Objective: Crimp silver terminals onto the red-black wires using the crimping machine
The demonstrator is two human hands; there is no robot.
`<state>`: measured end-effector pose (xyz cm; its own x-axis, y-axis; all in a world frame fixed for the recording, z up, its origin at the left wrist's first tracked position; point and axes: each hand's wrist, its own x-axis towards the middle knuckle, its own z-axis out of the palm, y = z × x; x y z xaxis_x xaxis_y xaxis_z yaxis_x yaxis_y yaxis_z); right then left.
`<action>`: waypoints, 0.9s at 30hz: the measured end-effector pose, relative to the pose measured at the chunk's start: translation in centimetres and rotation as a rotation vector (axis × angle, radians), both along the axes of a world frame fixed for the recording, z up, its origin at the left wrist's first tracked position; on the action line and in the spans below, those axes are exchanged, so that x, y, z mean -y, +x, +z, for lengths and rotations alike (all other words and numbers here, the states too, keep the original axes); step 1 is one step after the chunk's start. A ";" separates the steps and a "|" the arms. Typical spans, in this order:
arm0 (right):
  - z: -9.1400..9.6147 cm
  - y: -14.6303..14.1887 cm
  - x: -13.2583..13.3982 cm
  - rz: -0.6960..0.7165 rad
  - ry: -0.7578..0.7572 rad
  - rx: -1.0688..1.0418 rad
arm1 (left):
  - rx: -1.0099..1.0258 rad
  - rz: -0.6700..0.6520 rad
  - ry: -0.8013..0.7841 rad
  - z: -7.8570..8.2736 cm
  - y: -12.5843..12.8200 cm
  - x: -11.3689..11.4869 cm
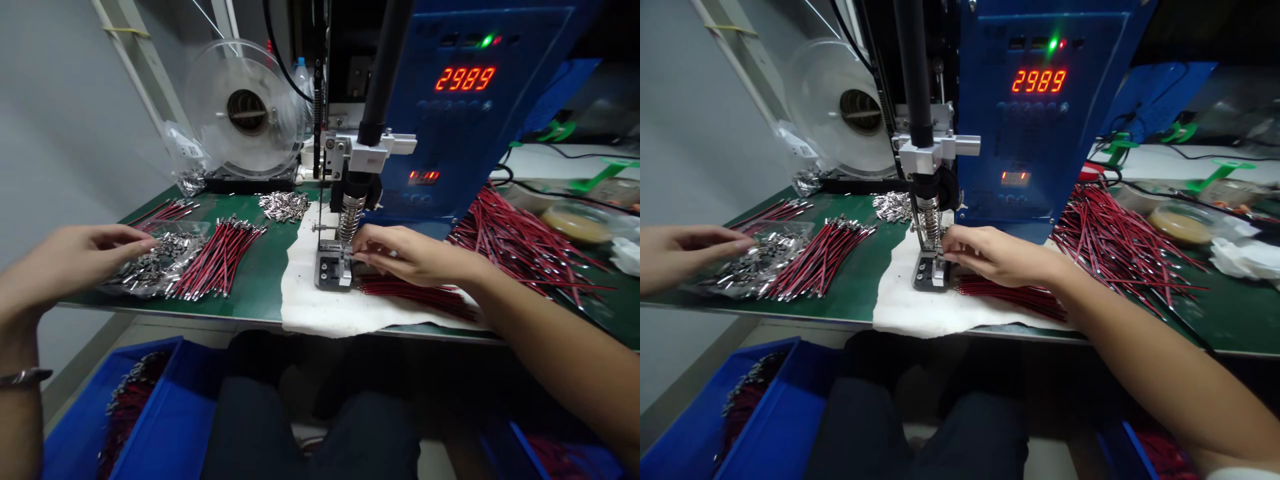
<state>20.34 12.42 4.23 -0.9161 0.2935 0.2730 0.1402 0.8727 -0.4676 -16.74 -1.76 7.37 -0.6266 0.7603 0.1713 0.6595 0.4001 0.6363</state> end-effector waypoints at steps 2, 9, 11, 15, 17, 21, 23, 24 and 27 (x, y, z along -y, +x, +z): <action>0.0 -0.1 0.1 -0.005 -0.028 -0.033 | -0.084 0.054 0.017 -0.1 1.1 0.2; 0.9 0.2 0.8 0.000 -0.179 -0.133 | 0.029 -0.043 0.318 -1.4 8.4 0.5; 1.1 0.2 0.8 0.008 -0.173 -0.099 | 0.211 -0.200 0.367 -2.8 10.7 -0.2; 1.0 0.0 0.5 0.004 -0.104 -0.034 | 0.584 -0.378 0.488 -5.6 15.3 -2.5; 0.9 0.0 0.4 -0.030 -0.075 -0.051 | 0.739 -0.423 0.533 -6.5 17.4 -3.7; 0.6 -0.1 0.4 -0.109 -0.017 -0.098 | 0.869 -0.427 0.581 -7.3 19.7 -4.9; 0.4 -0.1 0.5 -0.138 0.010 -0.101 | 0.881 -0.409 0.591 -7.5 19.8 -5.0; 0.4 -0.1 0.5 -0.146 0.020 -0.096 | 0.875 -0.405 0.580 -7.6 19.7 -4.9; 0.4 -0.1 0.6 -0.129 0.037 -0.064 | 0.819 -0.407 0.515 -7.8 19.3 -4.5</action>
<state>20.23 11.82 4.61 -0.8519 0.3960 0.3427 0.2228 0.8663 -0.4470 2.58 2.76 -0.43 -0.4105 0.8953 0.1731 -0.0261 -0.2014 0.9792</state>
